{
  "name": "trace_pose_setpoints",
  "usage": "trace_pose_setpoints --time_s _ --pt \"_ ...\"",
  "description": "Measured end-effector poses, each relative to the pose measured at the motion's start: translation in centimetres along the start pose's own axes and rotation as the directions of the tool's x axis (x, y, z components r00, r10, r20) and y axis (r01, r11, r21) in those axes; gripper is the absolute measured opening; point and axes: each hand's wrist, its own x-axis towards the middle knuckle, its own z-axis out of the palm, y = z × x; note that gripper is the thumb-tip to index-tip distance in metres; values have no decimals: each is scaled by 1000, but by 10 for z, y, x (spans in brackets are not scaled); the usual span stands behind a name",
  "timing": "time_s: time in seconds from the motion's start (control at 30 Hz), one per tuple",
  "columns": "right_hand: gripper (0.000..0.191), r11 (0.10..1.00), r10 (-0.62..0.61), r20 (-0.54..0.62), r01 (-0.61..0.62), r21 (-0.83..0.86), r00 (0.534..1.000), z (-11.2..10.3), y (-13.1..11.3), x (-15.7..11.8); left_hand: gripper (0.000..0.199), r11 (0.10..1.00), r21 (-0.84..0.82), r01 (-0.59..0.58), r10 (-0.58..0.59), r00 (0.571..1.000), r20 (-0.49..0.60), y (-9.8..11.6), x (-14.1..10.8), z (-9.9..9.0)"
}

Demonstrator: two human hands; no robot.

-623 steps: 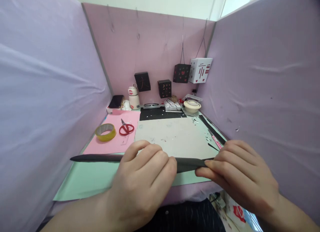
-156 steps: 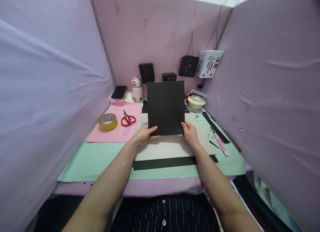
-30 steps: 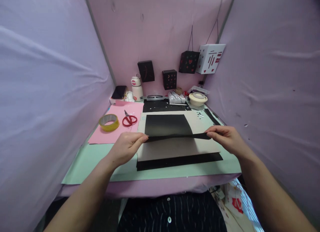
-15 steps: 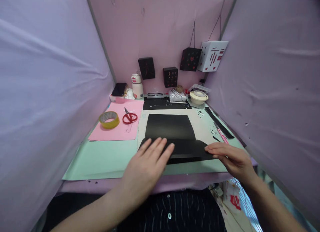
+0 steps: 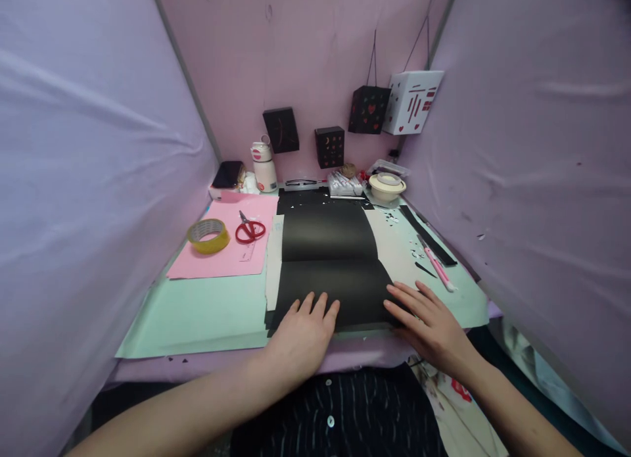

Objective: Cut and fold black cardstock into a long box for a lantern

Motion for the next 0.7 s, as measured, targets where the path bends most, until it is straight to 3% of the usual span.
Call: trace_pose_setpoints --time_s 0.07,0.17,0.3,0.4,0.5,0.6,0.7 --pt "55 997 -15 69 20 -68 998 3 0 4 49 1000 -27 0 0 1000 10 -1 4 2" --pt "55 1000 -10 149 14 -24 989 6 1 10 48 998 -64 0 3 999 41 -5 9 0" --pt "48 973 113 271 -161 163 956 3 6 24 46 986 -166 -23 41 993 108 -18 14 -19" --pt "41 892 192 462 -351 287 866 -8 15 43 47 958 -287 -11 72 976 205 -40 27 -41" --pt "40 785 179 617 -490 380 766 -17 34 67 57 909 -416 -32 155 952 265 -71 50 -59" --pt "41 677 115 705 -575 460 699 -16 60 88 55 833 -549 -74 282 910 305 -103 77 -65" --pt "42 574 51 767 -647 502 640 -3 83 104 42 828 -560 -30 224 933 282 -122 95 -62"
